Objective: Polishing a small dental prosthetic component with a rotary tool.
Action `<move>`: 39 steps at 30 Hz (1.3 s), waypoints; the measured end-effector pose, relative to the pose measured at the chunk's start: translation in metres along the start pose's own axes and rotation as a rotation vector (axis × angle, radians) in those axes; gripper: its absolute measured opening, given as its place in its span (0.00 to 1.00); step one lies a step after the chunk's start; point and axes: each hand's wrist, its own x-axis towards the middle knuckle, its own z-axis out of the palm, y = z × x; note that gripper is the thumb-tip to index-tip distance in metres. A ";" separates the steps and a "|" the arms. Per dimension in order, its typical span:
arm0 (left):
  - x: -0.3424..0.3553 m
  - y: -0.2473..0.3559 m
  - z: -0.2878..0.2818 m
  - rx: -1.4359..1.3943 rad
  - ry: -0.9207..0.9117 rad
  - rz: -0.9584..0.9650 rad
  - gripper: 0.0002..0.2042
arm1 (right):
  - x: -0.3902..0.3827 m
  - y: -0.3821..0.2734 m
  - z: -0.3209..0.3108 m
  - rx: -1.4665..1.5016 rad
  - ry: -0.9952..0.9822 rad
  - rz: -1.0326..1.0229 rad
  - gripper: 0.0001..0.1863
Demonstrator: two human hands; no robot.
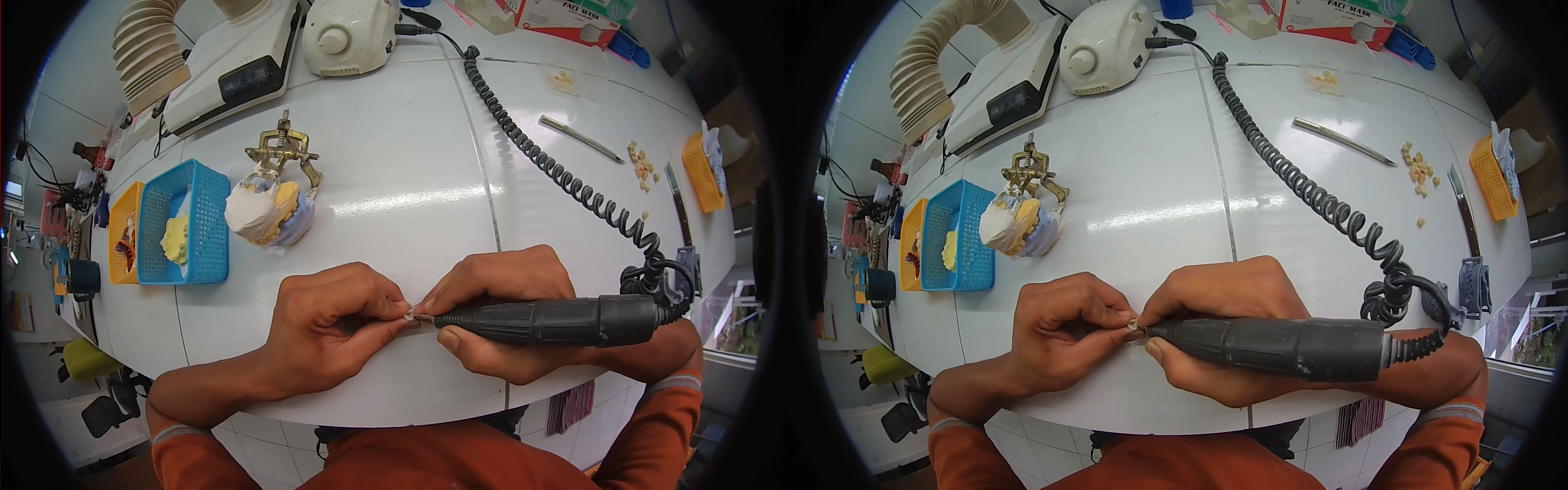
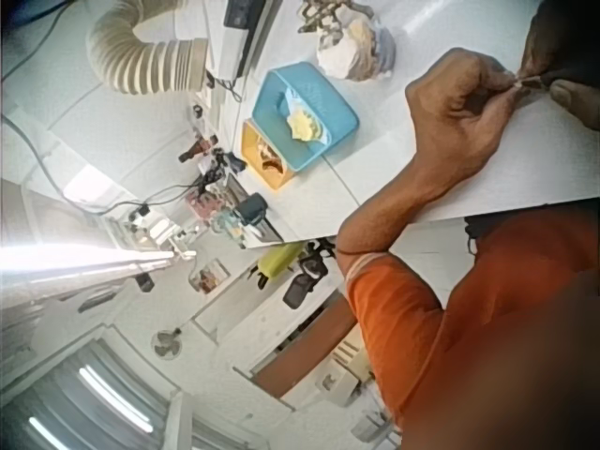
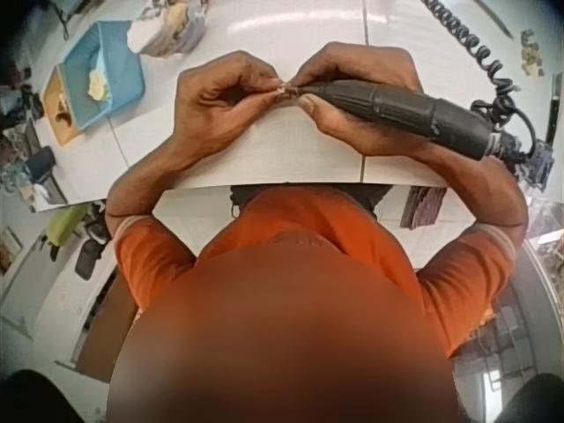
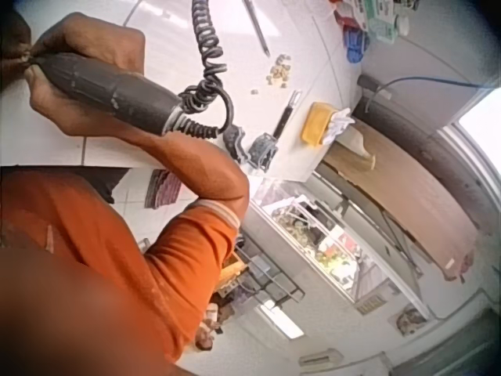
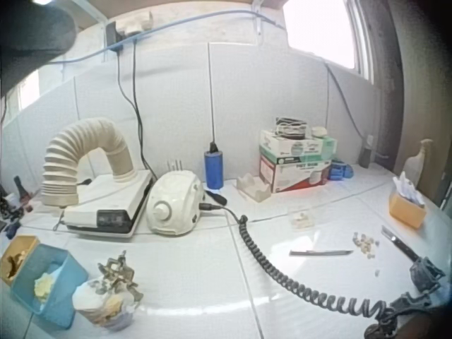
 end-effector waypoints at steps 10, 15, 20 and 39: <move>0.001 0.000 -0.001 0.011 -0.004 0.011 0.05 | 0.001 -0.004 0.000 0.013 0.015 0.024 0.08; 0.002 0.005 0.001 0.018 0.009 -0.022 0.07 | 0.002 -0.004 -0.001 0.001 -0.002 0.017 0.08; 0.003 0.005 0.001 0.023 0.003 -0.022 0.07 | 0.001 -0.005 0.000 -0.006 0.012 0.035 0.08; 0.003 0.004 0.001 0.057 0.007 0.025 0.08 | 0.001 -0.002 -0.004 -0.023 -0.040 0.016 0.08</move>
